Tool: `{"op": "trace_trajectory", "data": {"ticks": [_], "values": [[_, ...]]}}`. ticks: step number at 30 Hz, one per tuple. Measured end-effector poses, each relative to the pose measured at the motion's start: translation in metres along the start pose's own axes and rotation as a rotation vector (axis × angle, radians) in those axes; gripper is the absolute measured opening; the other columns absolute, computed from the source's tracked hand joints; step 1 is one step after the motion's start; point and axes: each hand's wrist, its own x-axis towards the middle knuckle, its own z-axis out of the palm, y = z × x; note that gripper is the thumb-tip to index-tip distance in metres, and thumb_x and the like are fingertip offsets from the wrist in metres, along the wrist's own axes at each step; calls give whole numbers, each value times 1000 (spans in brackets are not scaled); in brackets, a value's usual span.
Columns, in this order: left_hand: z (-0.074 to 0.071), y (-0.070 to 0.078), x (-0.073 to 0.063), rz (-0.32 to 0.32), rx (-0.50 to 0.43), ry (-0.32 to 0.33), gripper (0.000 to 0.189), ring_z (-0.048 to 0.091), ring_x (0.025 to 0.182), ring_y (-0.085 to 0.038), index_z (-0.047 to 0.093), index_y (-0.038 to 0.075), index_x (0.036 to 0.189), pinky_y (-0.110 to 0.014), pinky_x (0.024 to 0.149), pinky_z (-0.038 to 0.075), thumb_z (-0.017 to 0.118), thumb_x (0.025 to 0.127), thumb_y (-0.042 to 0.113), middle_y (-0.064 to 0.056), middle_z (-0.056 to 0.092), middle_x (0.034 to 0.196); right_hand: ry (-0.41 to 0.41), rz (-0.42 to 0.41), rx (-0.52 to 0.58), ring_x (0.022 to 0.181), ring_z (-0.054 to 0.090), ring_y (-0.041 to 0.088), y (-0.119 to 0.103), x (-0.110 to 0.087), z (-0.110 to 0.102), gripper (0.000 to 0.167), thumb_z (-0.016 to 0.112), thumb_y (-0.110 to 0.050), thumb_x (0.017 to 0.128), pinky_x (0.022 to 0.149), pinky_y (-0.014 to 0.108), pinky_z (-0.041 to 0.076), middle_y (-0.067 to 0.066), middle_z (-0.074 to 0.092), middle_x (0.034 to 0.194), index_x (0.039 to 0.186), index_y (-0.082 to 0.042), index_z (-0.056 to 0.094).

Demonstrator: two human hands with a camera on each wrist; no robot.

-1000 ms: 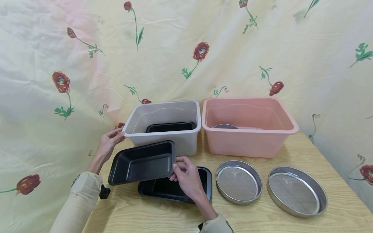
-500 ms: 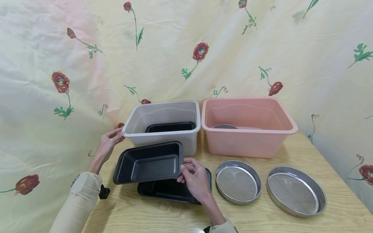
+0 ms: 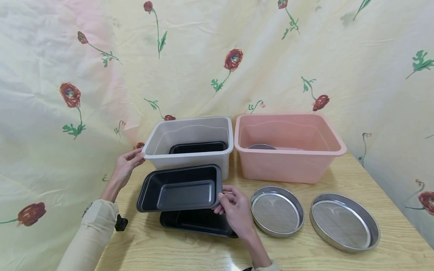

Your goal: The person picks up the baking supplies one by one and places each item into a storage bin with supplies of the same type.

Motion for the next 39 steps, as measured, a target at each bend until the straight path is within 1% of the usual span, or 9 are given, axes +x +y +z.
{"op": "trace_trajectory", "data": {"ticks": [4,8,12,17,23,25,30,33,39], "values": [[0,0,0,5,-16,-1,45,65,78,-2,50,-18,140,-16,80,57,62,103,3,6,63,89,4,-18,-9,63,65,19,-2,-3,-5,24,57,4,102,63,25,58,23,70,83,124,12,60],[0,-1,-1,4,-5,-3,45,64,78,-2,50,-17,141,-16,81,56,63,103,4,7,63,89,15,-30,-7,63,65,18,-4,-5,-11,24,57,3,102,62,24,58,20,70,82,125,13,59],[-1,0,-1,0,5,-6,46,64,78,-1,50,-16,142,-16,82,56,63,104,6,7,64,90,19,-66,-3,62,65,17,-5,-7,-16,23,55,4,103,60,23,57,22,70,82,123,15,58],[0,0,-1,3,22,-6,47,64,78,0,50,-15,142,-18,83,57,63,104,7,6,66,91,19,-93,-20,62,65,16,-7,-8,-23,21,55,5,103,59,23,57,24,70,81,121,14,58],[0,-1,-1,7,24,-5,46,65,79,-1,50,-15,143,-16,81,56,62,104,7,5,66,91,28,-116,-33,62,65,15,-12,-10,-30,21,55,4,103,59,23,57,15,71,78,121,15,58],[-1,-2,-1,9,28,-3,45,65,79,-1,51,-15,142,-20,85,57,62,104,6,5,66,91,30,-132,-27,62,65,15,-14,-11,-32,22,55,4,104,59,23,57,12,71,78,122,16,57],[-1,-3,-1,11,38,0,42,65,83,-4,53,-14,141,-20,86,57,61,104,6,5,65,93,26,-160,48,61,64,14,-18,-11,-35,23,53,7,103,57,21,56,9,70,76,121,21,53],[0,-3,0,14,32,0,42,65,83,-5,53,-14,141,-16,82,56,61,104,6,4,65,93,30,-158,74,60,64,14,-22,-10,-37,22,52,7,104,57,20,55,9,69,75,120,21,52],[0,-3,-1,13,35,4,43,65,81,-3,52,-15,141,-22,87,58,62,104,6,4,65,93,29,-183,158,60,64,14,-27,-7,-37,17,52,8,104,58,21,57,11,70,76,118,17,53]]}}
